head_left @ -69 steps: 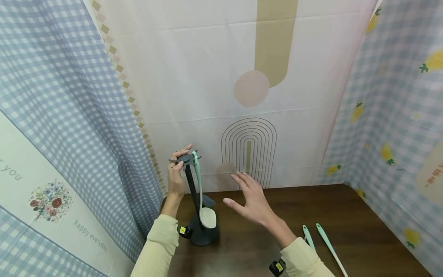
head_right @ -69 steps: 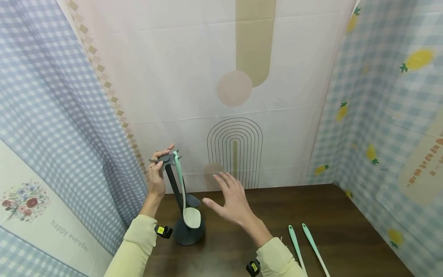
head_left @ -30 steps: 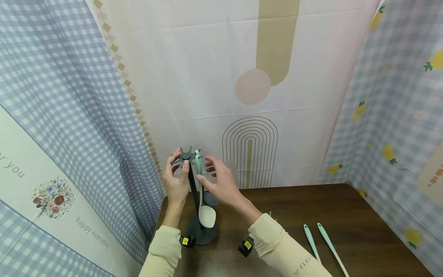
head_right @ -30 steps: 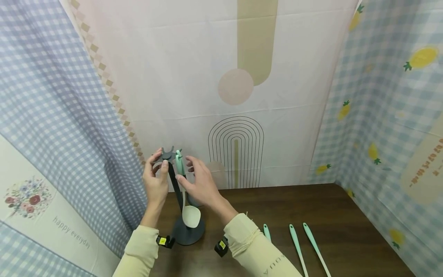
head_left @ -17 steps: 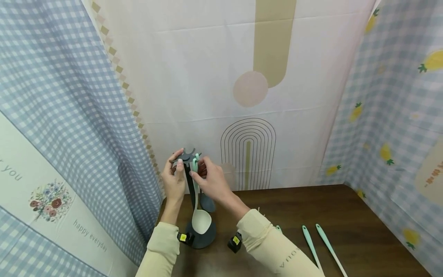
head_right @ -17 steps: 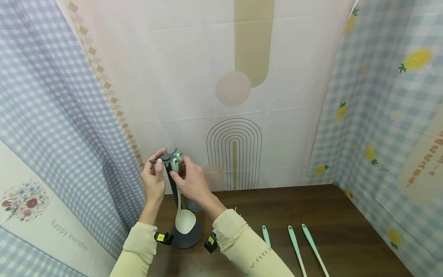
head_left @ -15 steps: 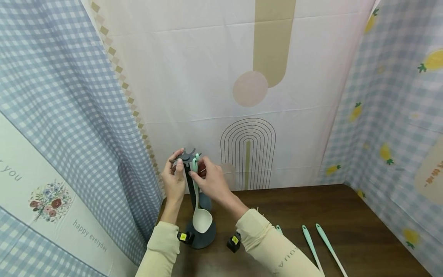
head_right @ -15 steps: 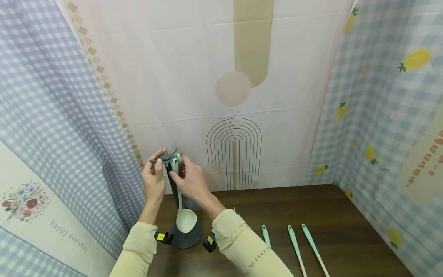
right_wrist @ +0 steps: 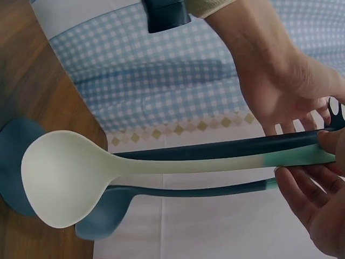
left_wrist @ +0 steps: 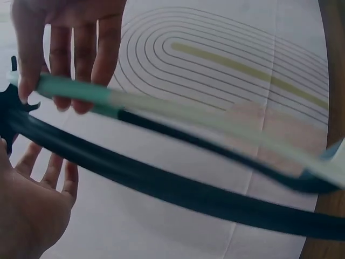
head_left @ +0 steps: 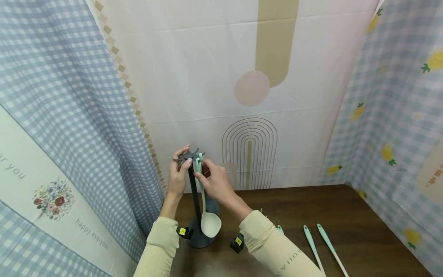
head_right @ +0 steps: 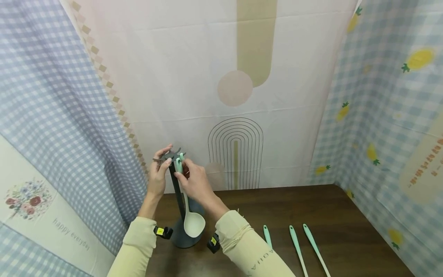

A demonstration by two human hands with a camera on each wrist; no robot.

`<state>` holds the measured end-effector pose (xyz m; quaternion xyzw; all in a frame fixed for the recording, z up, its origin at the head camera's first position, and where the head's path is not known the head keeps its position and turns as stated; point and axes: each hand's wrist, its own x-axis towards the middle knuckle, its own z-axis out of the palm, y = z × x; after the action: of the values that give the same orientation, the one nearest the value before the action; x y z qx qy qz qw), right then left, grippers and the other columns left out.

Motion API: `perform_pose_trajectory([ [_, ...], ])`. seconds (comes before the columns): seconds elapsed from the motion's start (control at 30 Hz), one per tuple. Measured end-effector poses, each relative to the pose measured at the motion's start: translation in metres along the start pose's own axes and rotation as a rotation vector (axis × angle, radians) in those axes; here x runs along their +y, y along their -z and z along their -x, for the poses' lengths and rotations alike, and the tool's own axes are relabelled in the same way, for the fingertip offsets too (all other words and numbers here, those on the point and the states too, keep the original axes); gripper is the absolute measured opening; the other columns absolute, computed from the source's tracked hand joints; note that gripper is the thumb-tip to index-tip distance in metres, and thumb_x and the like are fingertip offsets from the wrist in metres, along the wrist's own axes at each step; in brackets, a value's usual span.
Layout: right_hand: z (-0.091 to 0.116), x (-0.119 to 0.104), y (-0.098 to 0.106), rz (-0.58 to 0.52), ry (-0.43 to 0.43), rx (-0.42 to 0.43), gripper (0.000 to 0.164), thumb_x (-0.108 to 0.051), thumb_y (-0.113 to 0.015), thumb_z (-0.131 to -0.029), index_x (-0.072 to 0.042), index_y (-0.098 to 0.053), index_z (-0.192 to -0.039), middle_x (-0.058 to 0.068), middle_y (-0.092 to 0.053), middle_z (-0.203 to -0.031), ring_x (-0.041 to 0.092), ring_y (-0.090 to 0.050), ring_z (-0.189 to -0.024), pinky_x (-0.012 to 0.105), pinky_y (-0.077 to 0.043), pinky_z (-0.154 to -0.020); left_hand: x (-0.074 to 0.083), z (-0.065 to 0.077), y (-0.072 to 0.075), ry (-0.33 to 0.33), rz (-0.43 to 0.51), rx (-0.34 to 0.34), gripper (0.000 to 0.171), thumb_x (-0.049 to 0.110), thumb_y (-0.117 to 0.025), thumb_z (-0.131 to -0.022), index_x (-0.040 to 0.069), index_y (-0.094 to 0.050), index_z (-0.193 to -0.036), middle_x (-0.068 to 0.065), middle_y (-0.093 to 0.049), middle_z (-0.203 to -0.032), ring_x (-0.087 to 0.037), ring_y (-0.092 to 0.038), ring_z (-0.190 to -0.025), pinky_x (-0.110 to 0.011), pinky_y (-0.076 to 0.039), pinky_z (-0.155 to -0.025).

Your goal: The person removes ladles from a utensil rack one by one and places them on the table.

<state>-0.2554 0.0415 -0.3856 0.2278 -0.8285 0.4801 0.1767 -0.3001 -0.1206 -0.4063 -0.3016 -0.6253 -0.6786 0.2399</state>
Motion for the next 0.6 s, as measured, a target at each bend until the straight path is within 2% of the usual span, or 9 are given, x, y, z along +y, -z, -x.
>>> perform_pose_trajectory([
  [0.07,0.001,0.001,0.002,0.004,-0.001,-0.008,0.016,-0.019,-0.074,-0.101,-0.012,-0.065,-0.113,-0.001,-0.070,-0.094,0.012,-0.070,-0.085,0.026,-0.057,-0.069,0.000,-0.001,0.002,0.017,-0.006,-0.028,0.043,0.008,-0.051,-0.106,-0.008,-0.048,-0.147,-0.024,-0.041,-0.162,-0.032,-0.036,-0.153,-0.062,-0.026,-0.121],
  [0.27,0.000,0.001,0.012,0.033,0.027,-0.045,0.017,-0.018,-0.074,-0.101,-0.009,-0.065,-0.113,0.002,-0.071,-0.097,0.017,-0.072,-0.086,0.027,-0.058,-0.071,0.003,-0.004,0.007,0.045,-0.099,-0.054,0.040,0.011,-0.054,-0.106,-0.008,-0.052,-0.142,-0.017,-0.049,-0.159,-0.033,-0.043,-0.149,-0.049,-0.037,-0.117],
  [0.43,-0.002,-0.001,0.019,0.082,0.052,-0.082,0.018,-0.017,-0.075,-0.100,-0.009,-0.066,-0.112,0.003,-0.072,-0.098,0.019,-0.073,-0.086,0.028,-0.059,-0.072,0.003,-0.006,0.010,0.033,-0.204,-0.054,0.039,0.019,-0.056,-0.107,0.001,-0.056,-0.141,-0.011,-0.057,-0.153,-0.029,-0.045,-0.148,-0.053,-0.041,-0.108],
  [0.53,-0.003,-0.002,0.021,0.107,0.058,-0.093,0.018,-0.018,-0.076,-0.100,-0.009,-0.066,-0.112,0.003,-0.071,-0.097,0.016,-0.072,-0.085,0.027,-0.058,-0.073,0.000,-0.005,0.010,0.018,-0.203,-0.062,0.037,0.018,-0.053,-0.107,0.002,-0.055,-0.140,-0.013,-0.058,-0.150,-0.030,-0.044,-0.148,-0.052,-0.040,-0.110],
  [0.6,-0.003,-0.001,0.021,0.123,0.061,-0.090,0.017,-0.018,-0.076,-0.099,-0.010,-0.066,-0.111,0.002,-0.071,-0.096,0.014,-0.071,-0.084,0.027,-0.058,-0.072,-0.003,-0.004,0.008,0.005,-0.176,-0.071,0.035,0.015,-0.051,-0.108,0.000,-0.053,-0.140,-0.016,-0.059,-0.148,-0.032,-0.045,-0.147,-0.047,-0.040,-0.113],
])
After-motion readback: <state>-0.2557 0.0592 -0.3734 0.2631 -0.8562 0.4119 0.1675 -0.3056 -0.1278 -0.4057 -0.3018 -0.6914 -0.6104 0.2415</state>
